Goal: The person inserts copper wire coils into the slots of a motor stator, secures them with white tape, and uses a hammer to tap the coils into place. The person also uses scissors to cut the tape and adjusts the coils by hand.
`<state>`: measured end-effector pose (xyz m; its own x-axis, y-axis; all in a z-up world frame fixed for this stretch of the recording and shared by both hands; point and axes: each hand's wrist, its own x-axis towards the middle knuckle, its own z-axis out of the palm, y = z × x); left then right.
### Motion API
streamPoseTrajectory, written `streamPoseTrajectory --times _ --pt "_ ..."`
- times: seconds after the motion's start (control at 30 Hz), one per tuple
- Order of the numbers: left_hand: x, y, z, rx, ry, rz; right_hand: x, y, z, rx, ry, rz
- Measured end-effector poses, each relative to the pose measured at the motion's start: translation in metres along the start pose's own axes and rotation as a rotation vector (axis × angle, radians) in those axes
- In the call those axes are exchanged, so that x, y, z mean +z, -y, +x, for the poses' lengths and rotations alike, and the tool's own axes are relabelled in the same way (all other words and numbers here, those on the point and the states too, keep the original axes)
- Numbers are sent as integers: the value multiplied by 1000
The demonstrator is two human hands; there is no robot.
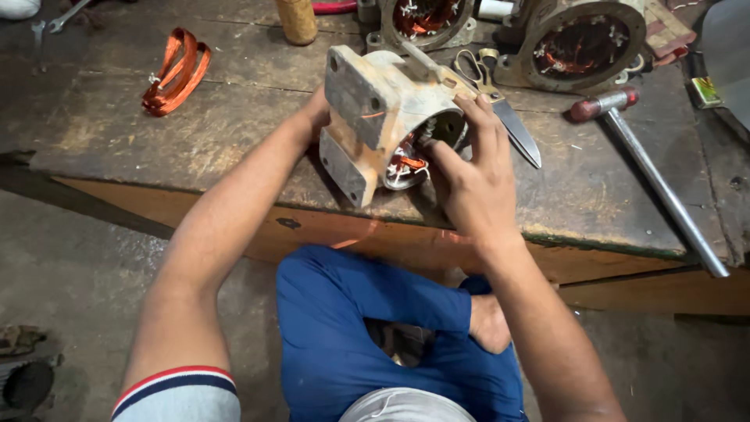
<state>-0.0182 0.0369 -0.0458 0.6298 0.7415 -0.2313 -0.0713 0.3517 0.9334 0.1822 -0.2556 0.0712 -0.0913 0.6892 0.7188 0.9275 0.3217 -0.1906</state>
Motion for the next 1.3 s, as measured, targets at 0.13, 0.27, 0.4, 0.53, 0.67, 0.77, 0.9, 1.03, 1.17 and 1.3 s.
streamPoseTrajectory --times 0.13,0.27,0.4,0.53,0.67,0.77,0.9,1.03,1.17,1.3 --pt "-8 2 4 -9 107 98 -7 -7 -2 -80 33 0" --pt "-13 8 11 33 188 157 -10 -14 -5 -133 67 -29" --pt "-22 15 26 158 218 125 -8 -15 -7 -141 61 -72" --pt "-29 23 41 217 149 125 -7 -16 -9 -138 32 -19" --pt "-34 22 35 171 148 218 -7 -14 -8 -128 50 -37" --pt "-27 7 21 72 204 276 -6 -15 -5 -129 52 -24" --pt "-10 -3 0 3 224 280 -2 -17 -9 -160 39 -56" --pt "1 -7 -9 -43 183 211 -1 -17 -10 -149 48 -20" --pt "1 -2 -12 -85 62 199 -9 -21 -4 -140 101 68" --pt "3 -2 -10 -20 52 344 -22 -26 4 -117 201 297"
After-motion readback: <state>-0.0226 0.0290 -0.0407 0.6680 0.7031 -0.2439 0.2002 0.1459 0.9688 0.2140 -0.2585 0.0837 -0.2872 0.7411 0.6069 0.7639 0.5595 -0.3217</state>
